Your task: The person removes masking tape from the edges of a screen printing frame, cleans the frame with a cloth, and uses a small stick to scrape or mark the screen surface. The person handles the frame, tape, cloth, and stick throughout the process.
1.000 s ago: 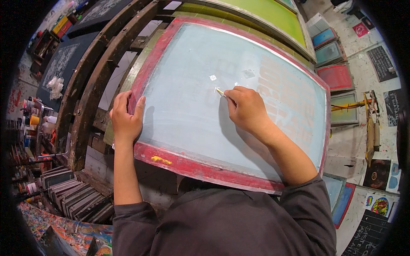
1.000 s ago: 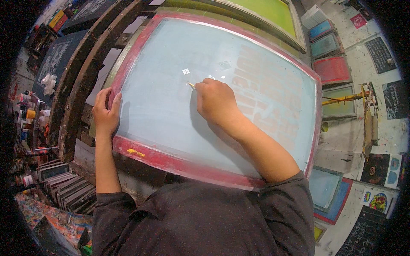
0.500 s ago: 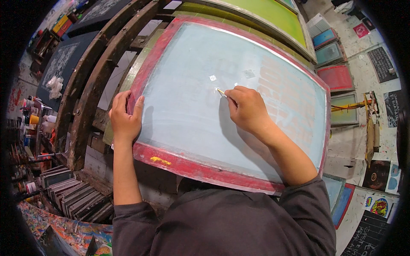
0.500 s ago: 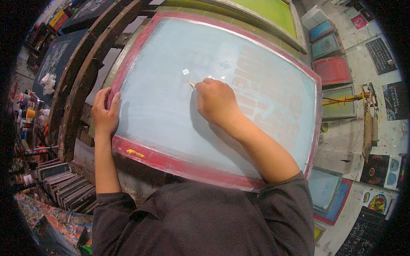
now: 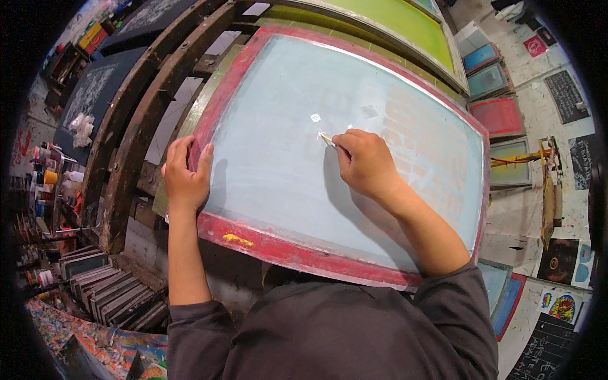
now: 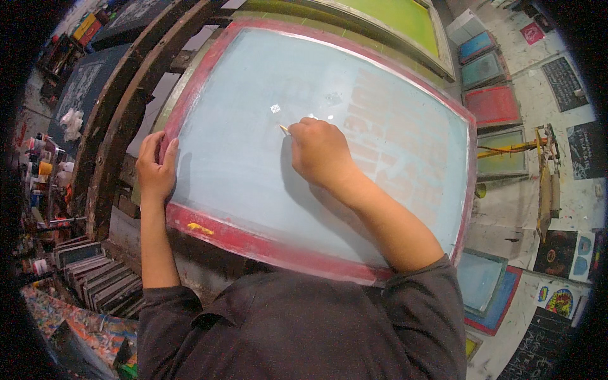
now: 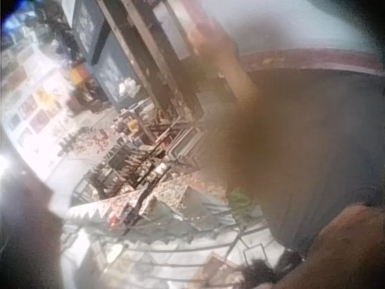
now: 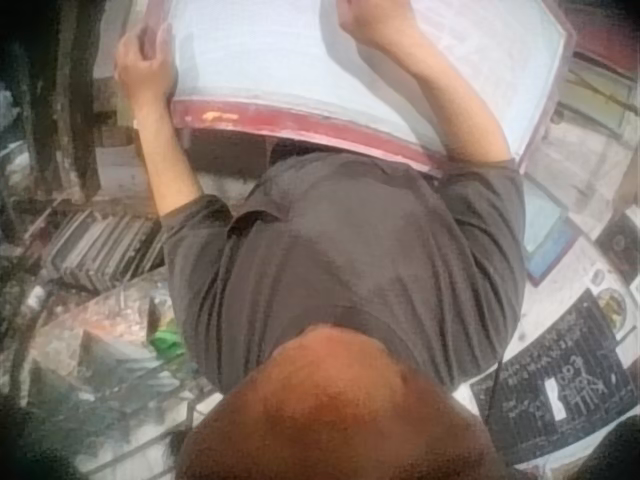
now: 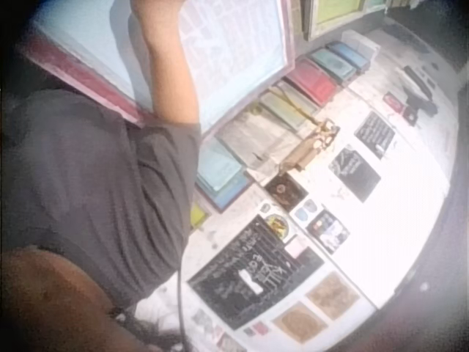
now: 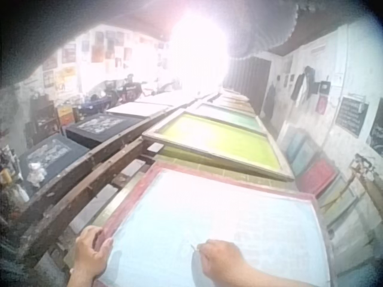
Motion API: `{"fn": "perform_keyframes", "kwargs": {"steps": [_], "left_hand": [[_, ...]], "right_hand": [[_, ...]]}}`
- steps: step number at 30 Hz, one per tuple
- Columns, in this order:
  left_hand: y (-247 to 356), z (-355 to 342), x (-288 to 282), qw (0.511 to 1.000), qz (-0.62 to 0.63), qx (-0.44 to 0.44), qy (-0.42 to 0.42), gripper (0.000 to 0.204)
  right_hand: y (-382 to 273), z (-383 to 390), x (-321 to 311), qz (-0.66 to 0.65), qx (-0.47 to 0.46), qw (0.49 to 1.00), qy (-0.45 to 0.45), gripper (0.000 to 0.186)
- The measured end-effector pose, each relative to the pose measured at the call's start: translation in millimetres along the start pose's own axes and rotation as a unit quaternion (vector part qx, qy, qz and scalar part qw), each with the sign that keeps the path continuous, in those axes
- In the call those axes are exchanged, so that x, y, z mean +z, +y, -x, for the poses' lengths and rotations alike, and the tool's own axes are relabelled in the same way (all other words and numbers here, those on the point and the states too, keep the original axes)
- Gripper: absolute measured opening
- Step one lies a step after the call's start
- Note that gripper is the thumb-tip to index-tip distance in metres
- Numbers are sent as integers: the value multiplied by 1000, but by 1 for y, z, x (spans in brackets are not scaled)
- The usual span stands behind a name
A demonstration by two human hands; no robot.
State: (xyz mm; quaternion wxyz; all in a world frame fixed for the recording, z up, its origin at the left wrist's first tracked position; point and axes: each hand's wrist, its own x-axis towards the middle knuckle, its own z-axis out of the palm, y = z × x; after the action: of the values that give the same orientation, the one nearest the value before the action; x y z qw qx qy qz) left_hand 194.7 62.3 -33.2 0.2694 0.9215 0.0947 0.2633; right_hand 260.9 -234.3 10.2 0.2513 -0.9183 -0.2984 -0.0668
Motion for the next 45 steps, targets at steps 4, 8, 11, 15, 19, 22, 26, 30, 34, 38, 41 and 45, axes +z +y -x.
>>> {"fn": "perform_keyframes", "kwargs": {"steps": [4,8,11,15,19,22,26,30,34,38,41,45], "left_hand": [[3,0,-1,1000,-6,-7,-2,38],[1,0,-2,1000,-7,-1,-1,38],[3,0,-2,1000,0,-5,-4,39],[3,0,-1,1000,7,-4,0,38],[1,0,0,1000,-1,-2,6,38],[0,0,0,1000,12,-1,6,37],[3,0,-1,1000,1,9,11,36],[3,-1,-1,1000,3,11,11,36],[4,0,-1,1000,-2,8,10,36],[4,-1,-1,1000,1,2,11,36],[3,-1,-2,1000,4,-1,8,36],[1,0,0,1000,3,5,12,37]], "right_hand": [[0,0,2,10,4,1000,-3,11],[3,1,6,7,-7,1000,13,10],[2,1,8,-12,10,1000,3,11],[1,0,6,-32,12,999,11,12],[1,0,-3,-25,2,1000,15,12],[4,0,-1,-23,-4,1000,11,12],[3,-1,-1,-5,-6,1000,4,10],[5,-3,0,3,-10,1000,-1,10],[4,-4,0,-7,-8,1000,1,10],[4,-5,2,-21,-5,1000,18,10],[0,-5,-4,-28,3,999,18,10],[2,-4,-5,-22,4,1000,-4,10]]}}
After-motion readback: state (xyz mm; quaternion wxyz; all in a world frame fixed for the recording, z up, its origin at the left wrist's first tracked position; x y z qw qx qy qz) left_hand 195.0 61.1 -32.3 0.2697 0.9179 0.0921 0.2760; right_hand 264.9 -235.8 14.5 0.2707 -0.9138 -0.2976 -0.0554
